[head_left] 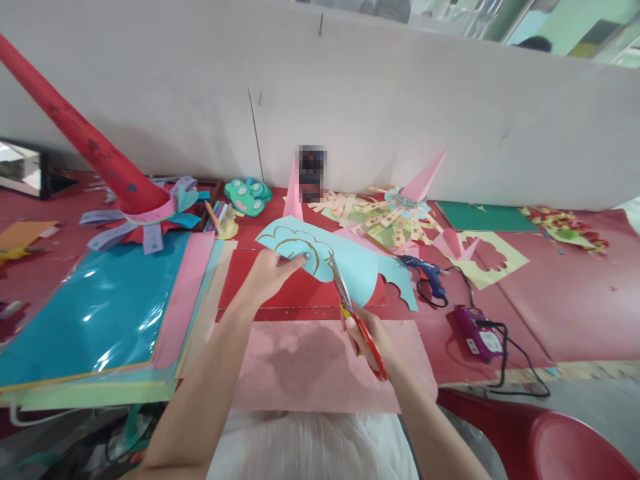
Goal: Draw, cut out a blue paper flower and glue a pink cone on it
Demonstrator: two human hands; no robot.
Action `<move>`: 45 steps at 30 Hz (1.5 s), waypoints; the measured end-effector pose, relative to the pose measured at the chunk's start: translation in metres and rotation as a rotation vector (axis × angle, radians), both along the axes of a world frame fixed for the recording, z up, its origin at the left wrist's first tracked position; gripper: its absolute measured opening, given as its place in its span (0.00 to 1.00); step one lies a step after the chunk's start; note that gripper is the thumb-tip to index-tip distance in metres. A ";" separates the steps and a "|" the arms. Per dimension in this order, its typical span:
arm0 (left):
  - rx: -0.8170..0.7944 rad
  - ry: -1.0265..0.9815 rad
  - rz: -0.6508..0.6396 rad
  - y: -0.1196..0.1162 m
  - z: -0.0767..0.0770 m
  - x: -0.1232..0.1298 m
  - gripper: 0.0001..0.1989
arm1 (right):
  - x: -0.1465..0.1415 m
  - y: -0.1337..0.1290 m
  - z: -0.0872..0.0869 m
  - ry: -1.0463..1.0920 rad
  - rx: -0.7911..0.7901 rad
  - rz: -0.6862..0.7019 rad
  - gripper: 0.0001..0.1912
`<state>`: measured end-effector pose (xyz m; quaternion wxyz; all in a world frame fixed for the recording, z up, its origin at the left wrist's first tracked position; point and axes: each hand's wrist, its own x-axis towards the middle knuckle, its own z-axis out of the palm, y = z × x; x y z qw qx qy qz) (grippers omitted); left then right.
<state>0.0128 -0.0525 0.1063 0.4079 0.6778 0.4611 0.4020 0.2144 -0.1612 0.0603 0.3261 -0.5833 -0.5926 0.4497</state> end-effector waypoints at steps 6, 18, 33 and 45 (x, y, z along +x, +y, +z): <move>-0.005 0.016 0.046 -0.006 0.003 0.003 0.14 | -0.002 -0.001 -0.004 0.089 -0.004 0.019 0.20; 0.017 0.098 -0.034 -0.002 0.003 -0.002 0.11 | -0.002 -0.002 -0.001 0.072 -0.086 -0.004 0.14; -0.011 0.119 -0.180 0.009 0.011 -0.007 0.12 | 0.006 0.000 0.002 -0.059 -0.082 0.051 0.15; -0.009 0.169 -0.289 0.020 0.017 -0.010 0.12 | 0.004 -0.001 0.011 -0.048 -0.116 0.032 0.12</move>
